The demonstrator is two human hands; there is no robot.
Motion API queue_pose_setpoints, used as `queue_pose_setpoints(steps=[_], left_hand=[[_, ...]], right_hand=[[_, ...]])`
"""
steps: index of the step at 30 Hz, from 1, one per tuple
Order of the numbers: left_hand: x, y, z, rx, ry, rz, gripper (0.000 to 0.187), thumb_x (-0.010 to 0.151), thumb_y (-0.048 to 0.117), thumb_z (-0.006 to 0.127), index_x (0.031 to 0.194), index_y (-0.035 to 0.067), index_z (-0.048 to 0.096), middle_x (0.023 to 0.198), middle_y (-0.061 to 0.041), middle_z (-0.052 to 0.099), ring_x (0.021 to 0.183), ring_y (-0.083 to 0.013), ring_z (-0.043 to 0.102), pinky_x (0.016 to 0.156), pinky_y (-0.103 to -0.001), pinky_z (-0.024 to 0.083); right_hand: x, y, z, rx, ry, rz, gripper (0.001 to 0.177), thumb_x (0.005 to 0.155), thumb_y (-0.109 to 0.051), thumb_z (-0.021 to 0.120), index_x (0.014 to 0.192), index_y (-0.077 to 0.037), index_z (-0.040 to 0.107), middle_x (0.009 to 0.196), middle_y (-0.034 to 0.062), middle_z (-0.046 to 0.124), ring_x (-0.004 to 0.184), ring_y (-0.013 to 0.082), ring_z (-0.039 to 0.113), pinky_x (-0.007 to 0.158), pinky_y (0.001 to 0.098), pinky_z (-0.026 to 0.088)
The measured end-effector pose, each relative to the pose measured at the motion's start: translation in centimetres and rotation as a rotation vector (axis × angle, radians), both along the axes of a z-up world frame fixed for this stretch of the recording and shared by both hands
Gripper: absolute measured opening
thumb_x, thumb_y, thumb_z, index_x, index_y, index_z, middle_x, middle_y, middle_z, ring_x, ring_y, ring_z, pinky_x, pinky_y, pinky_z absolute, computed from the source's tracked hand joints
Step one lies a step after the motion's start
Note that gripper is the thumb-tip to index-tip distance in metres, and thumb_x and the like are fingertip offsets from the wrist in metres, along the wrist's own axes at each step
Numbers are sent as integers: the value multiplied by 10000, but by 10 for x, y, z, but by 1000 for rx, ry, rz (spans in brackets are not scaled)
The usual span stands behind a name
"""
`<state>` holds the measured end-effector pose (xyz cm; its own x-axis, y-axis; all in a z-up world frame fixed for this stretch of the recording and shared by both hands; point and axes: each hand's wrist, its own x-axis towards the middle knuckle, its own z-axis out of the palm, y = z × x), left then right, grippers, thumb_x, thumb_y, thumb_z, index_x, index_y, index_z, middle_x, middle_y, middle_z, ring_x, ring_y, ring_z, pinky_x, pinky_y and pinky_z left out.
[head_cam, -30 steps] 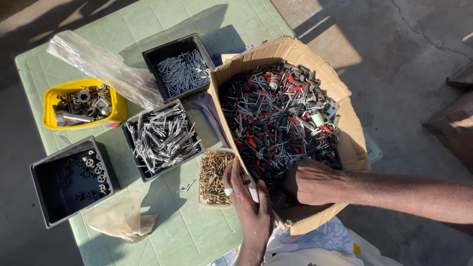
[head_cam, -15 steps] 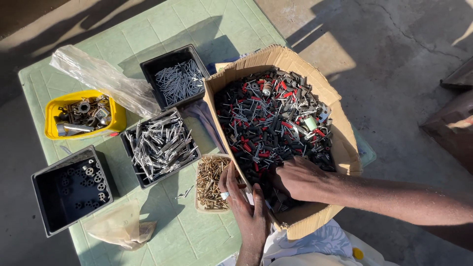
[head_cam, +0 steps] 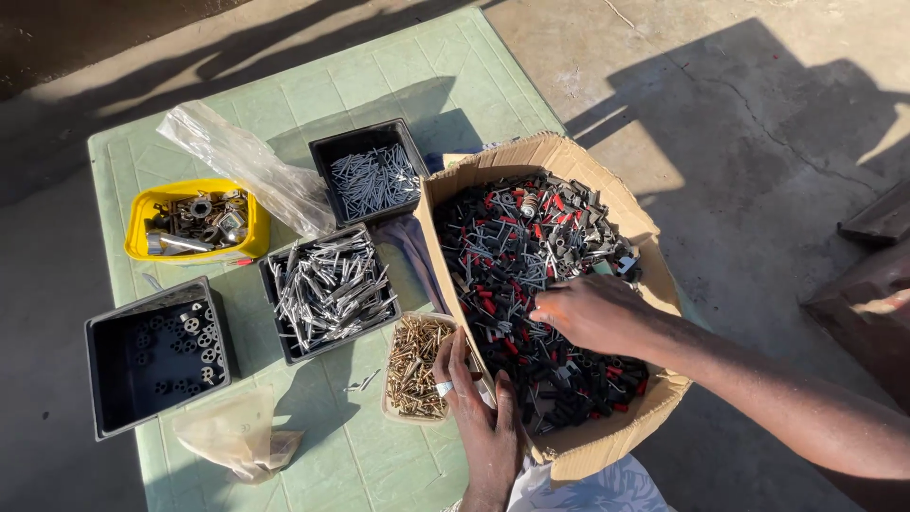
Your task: Sorting small metal fasteners and clips from a large box into smaller containers
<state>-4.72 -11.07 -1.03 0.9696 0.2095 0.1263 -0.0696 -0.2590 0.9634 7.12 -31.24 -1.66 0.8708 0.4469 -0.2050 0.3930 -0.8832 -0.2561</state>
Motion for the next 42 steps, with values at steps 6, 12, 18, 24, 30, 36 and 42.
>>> queue_pose_setpoints(steps=[6, 12, 18, 24, 30, 36, 42], left_hand=[[-2, 0, 2, -30, 39, -12, 639, 937, 174, 489, 1560, 121, 361, 1497, -143, 372, 1376, -304, 485, 1099, -455, 385], [-2, 1, -3, -13, 30, 8, 655, 921, 184, 486, 1563, 133, 366, 1497, -141, 372, 1383, -303, 477, 1110, -451, 375], [1, -1, -13, -12, -51, 18, 639, 915, 178, 514, 1535, 85, 389, 1490, -185, 383, 1386, -324, 445, 1182, -464, 304], [3, 1, -11, -20, -70, -5, 671, 882, 150, 505, 1536, 75, 379, 1480, -188, 399, 1359, -336, 482, 1160, -480, 326], [0, 1, -15, -30, -45, 26, 656, 909, 177, 490, 1551, 106, 377, 1515, -169, 376, 1364, -324, 483, 1136, -474, 360], [-3, 0, -23, -44, -94, -2, 668, 898, 139, 506, 1550, 91, 372, 1515, -174, 379, 1382, -328, 454, 1167, -472, 323], [-1, -2, -18, -171, 26, 15, 669, 883, 164, 480, 1547, 149, 396, 1506, -101, 373, 1250, -244, 565, 966, -374, 523]], right_hand=[[14, 19, -36, -140, -114, 137, 107, 868, -73, 541, 831, -111, 634, 746, 70, 632, 592, 393, 657, 457, 578, 469], [46, -3, -24, -178, -144, 90, 342, 1080, -229, 483, 754, -129, 503, 558, 41, 448, 448, 258, 444, 467, 492, 339], [26, -6, -1, -44, -133, 163, 437, 1070, -350, 594, 701, -128, 520, 624, 9, 519, 473, 221, 513, 483, 484, 414], [12, 16, -18, -343, 4, 280, 95, 985, -133, 531, 928, -101, 600, 872, 84, 587, 782, 407, 653, 607, 563, 446], [19, 9, -52, -364, -210, 332, 91, 961, -91, 607, 1047, -92, 636, 955, 65, 625, 820, 327, 663, 537, 476, 501], [26, -3, -60, -378, -373, 266, 191, 915, -72, 641, 1102, -86, 606, 963, 67, 674, 893, 303, 700, 505, 437, 546], [41, -8, -20, -313, -262, 0, 313, 1101, -353, 444, 1196, -116, 625, 1126, 78, 695, 1077, 368, 700, 771, 561, 594]])
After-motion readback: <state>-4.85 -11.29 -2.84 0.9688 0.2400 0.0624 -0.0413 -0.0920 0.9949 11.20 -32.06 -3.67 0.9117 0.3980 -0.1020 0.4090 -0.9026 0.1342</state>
